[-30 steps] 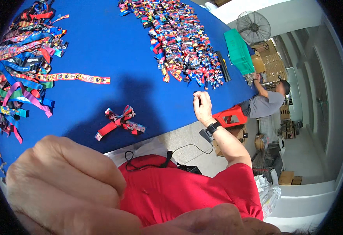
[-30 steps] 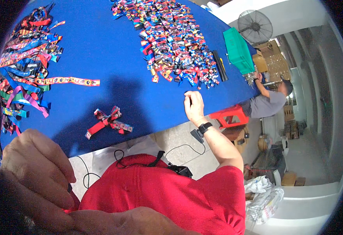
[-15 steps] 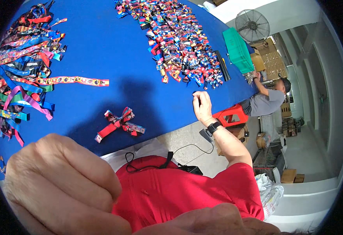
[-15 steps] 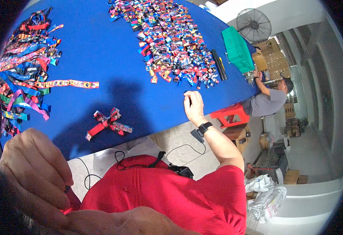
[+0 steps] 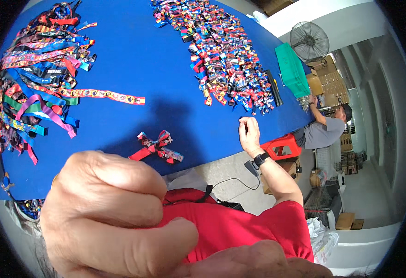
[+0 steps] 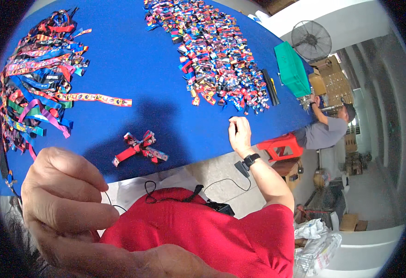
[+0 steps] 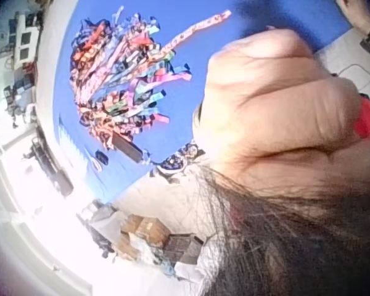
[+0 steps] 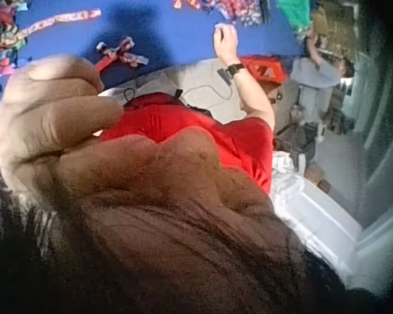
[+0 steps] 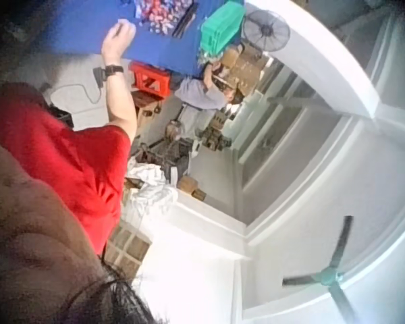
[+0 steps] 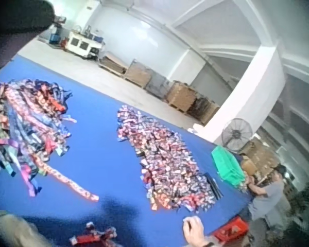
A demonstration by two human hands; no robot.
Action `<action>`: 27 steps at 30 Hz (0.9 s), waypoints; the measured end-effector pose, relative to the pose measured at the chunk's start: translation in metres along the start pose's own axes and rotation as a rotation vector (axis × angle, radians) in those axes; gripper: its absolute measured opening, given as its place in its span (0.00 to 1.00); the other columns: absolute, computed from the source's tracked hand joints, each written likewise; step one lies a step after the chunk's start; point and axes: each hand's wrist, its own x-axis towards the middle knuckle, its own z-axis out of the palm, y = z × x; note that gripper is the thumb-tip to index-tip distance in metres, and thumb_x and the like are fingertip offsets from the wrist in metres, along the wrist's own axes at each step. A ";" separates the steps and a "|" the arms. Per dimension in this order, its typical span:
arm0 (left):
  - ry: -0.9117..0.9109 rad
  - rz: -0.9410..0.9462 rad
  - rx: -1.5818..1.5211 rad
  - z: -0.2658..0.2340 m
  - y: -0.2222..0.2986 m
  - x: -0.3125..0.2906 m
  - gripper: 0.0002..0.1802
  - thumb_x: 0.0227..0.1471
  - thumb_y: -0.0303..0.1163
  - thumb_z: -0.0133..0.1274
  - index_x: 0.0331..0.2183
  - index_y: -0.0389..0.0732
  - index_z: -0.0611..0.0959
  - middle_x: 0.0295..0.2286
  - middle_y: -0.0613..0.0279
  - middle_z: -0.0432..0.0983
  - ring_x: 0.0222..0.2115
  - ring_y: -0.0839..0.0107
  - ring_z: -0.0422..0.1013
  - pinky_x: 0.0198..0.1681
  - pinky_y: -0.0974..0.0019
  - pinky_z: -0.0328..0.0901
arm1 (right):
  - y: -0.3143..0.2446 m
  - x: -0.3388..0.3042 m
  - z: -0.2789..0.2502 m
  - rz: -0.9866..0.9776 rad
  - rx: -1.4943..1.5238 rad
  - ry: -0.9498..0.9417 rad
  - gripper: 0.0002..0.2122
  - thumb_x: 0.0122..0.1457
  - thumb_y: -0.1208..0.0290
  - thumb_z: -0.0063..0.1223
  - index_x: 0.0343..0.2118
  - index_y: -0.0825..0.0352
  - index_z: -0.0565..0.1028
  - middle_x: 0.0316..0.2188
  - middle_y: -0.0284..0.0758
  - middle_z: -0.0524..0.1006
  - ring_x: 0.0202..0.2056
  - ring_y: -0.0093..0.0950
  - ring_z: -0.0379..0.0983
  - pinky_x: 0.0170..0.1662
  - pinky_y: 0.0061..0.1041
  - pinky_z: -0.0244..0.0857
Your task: Assembling lanyard straps into specific folded shapes on a production table.
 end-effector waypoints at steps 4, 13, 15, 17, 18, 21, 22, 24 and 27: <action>-0.064 0.106 0.103 0.001 -0.009 -0.001 0.17 0.38 0.35 0.56 0.32 0.35 0.85 0.17 0.65 0.66 0.14 0.74 0.64 0.20 0.68 0.62 | 0.003 -0.002 -0.002 -0.007 -0.013 -0.011 0.04 0.57 0.79 0.50 0.36 0.67 0.73 0.32 0.39 0.73 0.36 0.38 0.71 0.42 0.34 0.65; 0.019 -0.202 0.317 0.009 0.017 0.004 0.11 0.47 0.35 0.54 0.30 0.39 0.84 0.19 0.62 0.73 0.14 0.74 0.66 0.21 0.68 0.66 | 0.004 -0.002 0.001 -0.004 -0.016 -0.034 0.05 0.58 0.78 0.50 0.37 0.67 0.74 0.34 0.41 0.73 0.38 0.39 0.71 0.44 0.35 0.66; 0.046 -0.290 0.351 0.013 0.020 0.007 0.09 0.50 0.35 0.53 0.29 0.40 0.83 0.20 0.60 0.75 0.14 0.74 0.66 0.21 0.69 0.67 | 0.006 -0.004 -0.001 -0.005 -0.030 -0.045 0.05 0.58 0.78 0.50 0.37 0.67 0.74 0.35 0.41 0.73 0.39 0.40 0.70 0.45 0.36 0.65; 0.078 -0.384 0.401 0.017 0.029 0.012 0.09 0.54 0.35 0.53 0.28 0.41 0.83 0.21 0.59 0.78 0.14 0.74 0.67 0.22 0.69 0.69 | 0.004 -0.004 0.000 0.008 -0.017 -0.052 0.05 0.59 0.77 0.49 0.37 0.68 0.73 0.35 0.41 0.73 0.39 0.40 0.70 0.45 0.36 0.65; 0.090 -0.426 0.422 0.019 0.033 0.016 0.09 0.56 0.35 0.52 0.27 0.42 0.82 0.22 0.58 0.79 0.14 0.75 0.68 0.22 0.69 0.70 | 0.005 -0.003 -0.001 0.012 -0.034 -0.057 0.05 0.59 0.77 0.49 0.37 0.68 0.73 0.35 0.41 0.74 0.40 0.40 0.70 0.45 0.36 0.65; 0.083 -0.375 0.426 0.019 0.028 0.008 0.09 0.55 0.35 0.53 0.28 0.42 0.82 0.22 0.58 0.79 0.14 0.74 0.68 0.22 0.69 0.70 | 0.005 -0.003 -0.003 0.003 -0.030 -0.049 0.04 0.59 0.77 0.49 0.36 0.68 0.73 0.35 0.41 0.74 0.40 0.40 0.71 0.46 0.36 0.65; 0.079 -0.341 0.423 0.017 0.027 0.006 0.08 0.55 0.35 0.53 0.29 0.42 0.82 0.22 0.58 0.79 0.14 0.74 0.68 0.22 0.69 0.70 | 0.005 -0.002 -0.002 0.003 -0.029 -0.043 0.04 0.59 0.77 0.49 0.36 0.68 0.73 0.35 0.41 0.74 0.40 0.40 0.71 0.46 0.36 0.65; 0.067 -0.263 0.402 0.015 0.022 0.002 0.08 0.54 0.35 0.53 0.30 0.42 0.82 0.22 0.59 0.79 0.14 0.73 0.68 0.22 0.69 0.70 | 0.006 -0.003 0.000 0.016 -0.036 -0.050 0.04 0.59 0.77 0.49 0.36 0.68 0.73 0.35 0.42 0.74 0.39 0.40 0.71 0.45 0.36 0.65; 0.044 -0.129 0.350 0.012 0.015 -0.001 0.08 0.53 0.35 0.54 0.32 0.41 0.82 0.22 0.59 0.78 0.14 0.73 0.69 0.23 0.68 0.69 | 0.006 -0.003 0.000 -0.017 -0.022 -0.017 0.04 0.58 0.78 0.50 0.36 0.68 0.73 0.34 0.42 0.73 0.38 0.40 0.71 0.44 0.36 0.66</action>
